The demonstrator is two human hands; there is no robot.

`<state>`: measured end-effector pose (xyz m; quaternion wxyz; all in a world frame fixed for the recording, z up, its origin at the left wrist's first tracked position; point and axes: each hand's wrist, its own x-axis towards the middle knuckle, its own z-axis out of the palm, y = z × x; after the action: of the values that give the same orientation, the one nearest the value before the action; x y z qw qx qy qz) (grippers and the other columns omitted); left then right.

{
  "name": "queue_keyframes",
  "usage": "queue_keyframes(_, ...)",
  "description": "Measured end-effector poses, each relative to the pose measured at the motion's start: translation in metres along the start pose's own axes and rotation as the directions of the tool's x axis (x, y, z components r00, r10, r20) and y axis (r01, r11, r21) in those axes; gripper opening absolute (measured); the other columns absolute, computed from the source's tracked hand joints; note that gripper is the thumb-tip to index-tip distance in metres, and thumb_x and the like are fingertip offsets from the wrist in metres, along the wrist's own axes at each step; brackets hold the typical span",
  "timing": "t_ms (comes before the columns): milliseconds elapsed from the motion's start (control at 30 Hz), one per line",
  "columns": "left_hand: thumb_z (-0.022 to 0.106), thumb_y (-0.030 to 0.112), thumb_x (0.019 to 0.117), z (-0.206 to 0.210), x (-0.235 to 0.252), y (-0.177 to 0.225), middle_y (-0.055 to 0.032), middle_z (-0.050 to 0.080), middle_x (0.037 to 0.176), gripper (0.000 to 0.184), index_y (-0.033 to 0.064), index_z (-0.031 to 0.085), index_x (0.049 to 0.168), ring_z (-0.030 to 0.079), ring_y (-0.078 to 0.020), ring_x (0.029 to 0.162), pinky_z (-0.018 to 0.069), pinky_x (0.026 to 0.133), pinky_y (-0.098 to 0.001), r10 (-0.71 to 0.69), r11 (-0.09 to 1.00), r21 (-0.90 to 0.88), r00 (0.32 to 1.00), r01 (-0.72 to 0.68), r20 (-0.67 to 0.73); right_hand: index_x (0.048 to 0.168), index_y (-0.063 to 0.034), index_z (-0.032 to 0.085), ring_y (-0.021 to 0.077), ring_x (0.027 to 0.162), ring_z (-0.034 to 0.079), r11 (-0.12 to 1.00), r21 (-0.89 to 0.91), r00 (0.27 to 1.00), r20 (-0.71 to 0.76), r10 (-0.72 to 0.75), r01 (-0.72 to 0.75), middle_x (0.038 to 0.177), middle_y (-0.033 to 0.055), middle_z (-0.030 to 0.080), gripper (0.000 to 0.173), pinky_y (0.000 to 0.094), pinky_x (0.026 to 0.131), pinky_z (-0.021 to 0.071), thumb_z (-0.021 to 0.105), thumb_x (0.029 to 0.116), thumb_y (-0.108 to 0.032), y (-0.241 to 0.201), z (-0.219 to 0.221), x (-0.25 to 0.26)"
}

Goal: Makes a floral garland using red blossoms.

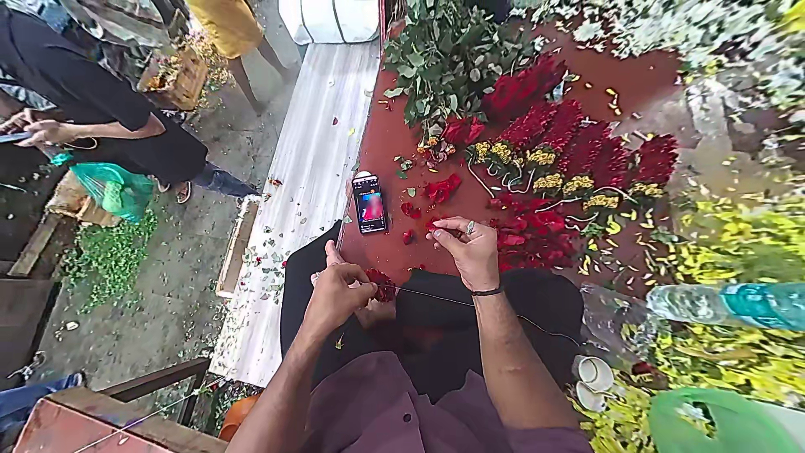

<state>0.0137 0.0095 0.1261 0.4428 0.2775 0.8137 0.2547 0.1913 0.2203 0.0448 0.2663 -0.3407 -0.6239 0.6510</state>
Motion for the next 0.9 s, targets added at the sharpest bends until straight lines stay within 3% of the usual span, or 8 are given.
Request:
queue_keyframes(200, 0.077, 0.033, 0.0852, 0.004, 0.003, 0.004, 0.0053, 0.062, 0.069, 0.015, 0.0189, 0.076, 0.085, 0.053, -0.0090, 0.060, 0.0466, 0.061, -0.0347, -0.035, 0.999, 0.011, 0.999, 0.035, -0.018, 0.099, -0.0049, 0.072, 0.0213, 0.072, 0.071, 1.000, 0.008, 0.999, -0.050, -0.008, 0.008, 0.093, 0.0088, 0.074, 0.016, 0.0377, 0.064, 0.0632, 0.075, 0.0842, 0.001, -0.012, 0.015, -0.009)
queue_keyframes(367, 0.078, 0.034, 0.0851, 0.006, 0.008, 0.007, 0.0058, 0.067, 0.072, 0.014, 0.0194, 0.077, 0.084, 0.060, -0.0080, 0.065, 0.0517, 0.065, -0.0364, -0.062, 0.998, -0.014, 0.998, 0.062, -0.030, 0.126, -0.0072, 0.053, 0.0263, 0.077, 0.074, 0.986, 0.159, 0.998, -0.004, 0.059, -0.058, 0.093, 0.0132, 0.075, 0.056, 0.0398, 0.066, 0.0638, 0.076, 0.0779, 0.009, -0.028, 0.026, -0.023)
queue_keyframes(533, 0.081, 0.032, 0.0880, 0.009, 0.017, 0.000, 0.0038, 0.070, 0.068, 0.017, 0.0157, 0.079, 0.084, 0.061, -0.0079, 0.058, 0.0537, 0.061, -0.0366, 0.007, 0.996, -0.086, 1.000, -0.007, -0.008, 0.128, -0.0040, 0.051, 0.0255, 0.069, 0.073, 0.929, 0.255, 0.961, 0.149, 0.235, -0.267, 0.082, 0.0161, 0.074, 0.061, 0.0363, 0.063, 0.0629, 0.076, 0.0751, 0.013, -0.042, 0.040, -0.046)
queue_keyframes(633, 0.079, 0.025, 0.0904, 0.011, 0.020, 0.003, 0.0028, 0.075, 0.076, 0.010, 0.0150, 0.081, 0.093, 0.067, -0.0078, 0.064, 0.0583, 0.065, -0.0357, 0.032, 0.997, -0.078, 0.998, -0.028, 0.057, 0.128, -0.0015, 0.051, 0.0253, 0.065, 0.072, 0.920, 0.205, 0.934, 0.202, 0.295, -0.334, 0.079, 0.0166, 0.073, 0.061, 0.0346, 0.058, 0.0618, 0.079, 0.0747, 0.010, -0.038, 0.051, -0.054)
queue_keyframes(733, 0.076, 0.019, 0.0882, 0.014, 0.021, 0.007, 0.0023, 0.072, 0.078, 0.011, 0.0153, 0.081, 0.097, 0.064, -0.0089, 0.066, 0.0557, 0.064, -0.0360, 0.071, 0.997, -0.045, 0.992, -0.066, 0.100, 0.127, -0.0023, 0.052, 0.0223, 0.061, 0.070, 0.935, 0.103, 0.931, 0.179, 0.318, -0.339, 0.076, 0.0133, 0.073, 0.063, 0.0318, 0.053, 0.0589, 0.082, 0.0732, 0.007, -0.028, 0.056, -0.054)
queue_keyframes(900, 0.078, 0.030, 0.0899, 0.016, 0.024, 0.001, 0.0039, 0.068, 0.073, 0.014, 0.0160, 0.080, 0.091, 0.059, -0.0066, 0.060, 0.0522, 0.058, -0.0306, 0.174, 0.984, -0.053, 0.974, -0.168, 0.146, 0.132, -0.0056, 0.051, 0.0157, 0.051, 0.062, 0.912, -0.035, 0.894, 0.190, 0.407, -0.408, 0.068, 0.0077, 0.067, 0.071, 0.0280, 0.046, 0.0521, 0.087, 0.0707, 0.001, -0.027, 0.050, -0.049)
